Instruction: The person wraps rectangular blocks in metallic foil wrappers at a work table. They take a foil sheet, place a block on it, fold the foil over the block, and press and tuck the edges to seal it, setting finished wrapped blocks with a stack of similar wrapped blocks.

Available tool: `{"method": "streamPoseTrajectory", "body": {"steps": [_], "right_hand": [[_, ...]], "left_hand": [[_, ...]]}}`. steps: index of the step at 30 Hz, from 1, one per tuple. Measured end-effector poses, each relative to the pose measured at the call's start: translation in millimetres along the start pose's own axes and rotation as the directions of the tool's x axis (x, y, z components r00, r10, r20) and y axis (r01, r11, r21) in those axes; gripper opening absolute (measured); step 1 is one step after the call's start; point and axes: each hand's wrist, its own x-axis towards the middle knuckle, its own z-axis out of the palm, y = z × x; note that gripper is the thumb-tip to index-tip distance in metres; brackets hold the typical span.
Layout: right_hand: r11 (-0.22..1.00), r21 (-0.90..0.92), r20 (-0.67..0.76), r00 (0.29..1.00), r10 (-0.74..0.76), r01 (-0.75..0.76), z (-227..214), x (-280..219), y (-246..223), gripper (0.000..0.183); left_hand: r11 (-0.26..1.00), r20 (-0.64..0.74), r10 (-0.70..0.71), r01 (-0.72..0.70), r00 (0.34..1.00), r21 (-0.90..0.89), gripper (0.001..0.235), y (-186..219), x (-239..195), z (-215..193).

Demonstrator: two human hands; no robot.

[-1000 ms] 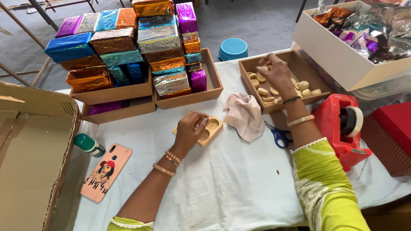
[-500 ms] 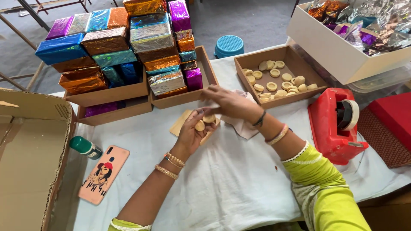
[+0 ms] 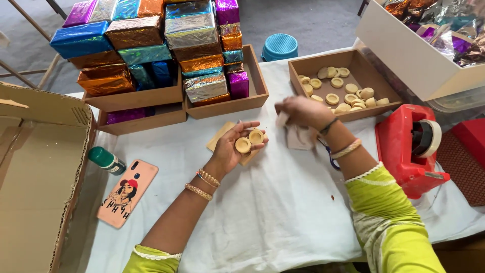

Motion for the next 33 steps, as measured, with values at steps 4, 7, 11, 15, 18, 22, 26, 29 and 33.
{"method": "streamPoseTrajectory", "body": {"steps": [4,7,11,15,18,22,26,29,33], "right_hand": [[0.906,0.265,-0.491,0.855,-0.169,0.332,-28,-27,-46,0.035],[0.867,0.078,-0.618,0.707,-0.345,0.492,6,-12,-85,0.039],[0.799,-0.413,-0.657,0.464,-0.594,0.437,49,-3,-127,0.025],[0.817,-0.236,-0.672,0.519,-0.529,0.527,68,5,-110,0.025],[0.831,-0.181,-0.722,0.502,-0.475,0.526,67,2,-115,0.032],[0.838,-0.124,-0.688,0.562,-0.459,0.532,51,-4,-124,0.038],[0.808,-0.035,-0.784,0.486,-0.387,0.589,42,-8,-115,0.036],[0.822,-0.028,-0.751,0.531,-0.392,0.568,54,-2,-103,0.035],[0.809,0.088,-0.783,0.542,-0.304,0.581,58,0,-103,0.032]], "left_hand": [[0.997,-0.050,0.019,-0.023,0.999,-0.077,0.063,-10,6,-22],[0.978,0.020,0.123,-0.117,0.992,-0.171,0.075,-5,4,-19],[0.941,-0.277,0.190,-0.255,0.942,-0.222,0.071,17,-9,6],[0.929,-0.242,0.166,-0.234,0.956,-0.287,0.072,-4,1,-9],[0.929,-0.314,0.155,-0.246,0.937,-0.275,0.068,-6,0,-4],[0.966,-0.508,0.076,-0.190,0.858,-0.176,0.062,8,-5,8],[0.941,-0.360,0.196,-0.278,0.912,-0.191,0.057,-12,8,-28],[0.943,-0.322,0.195,-0.268,0.926,-0.199,0.046,-21,13,-39],[0.953,-0.275,0.133,-0.199,0.952,-0.228,0.041,-16,9,-18]]}}
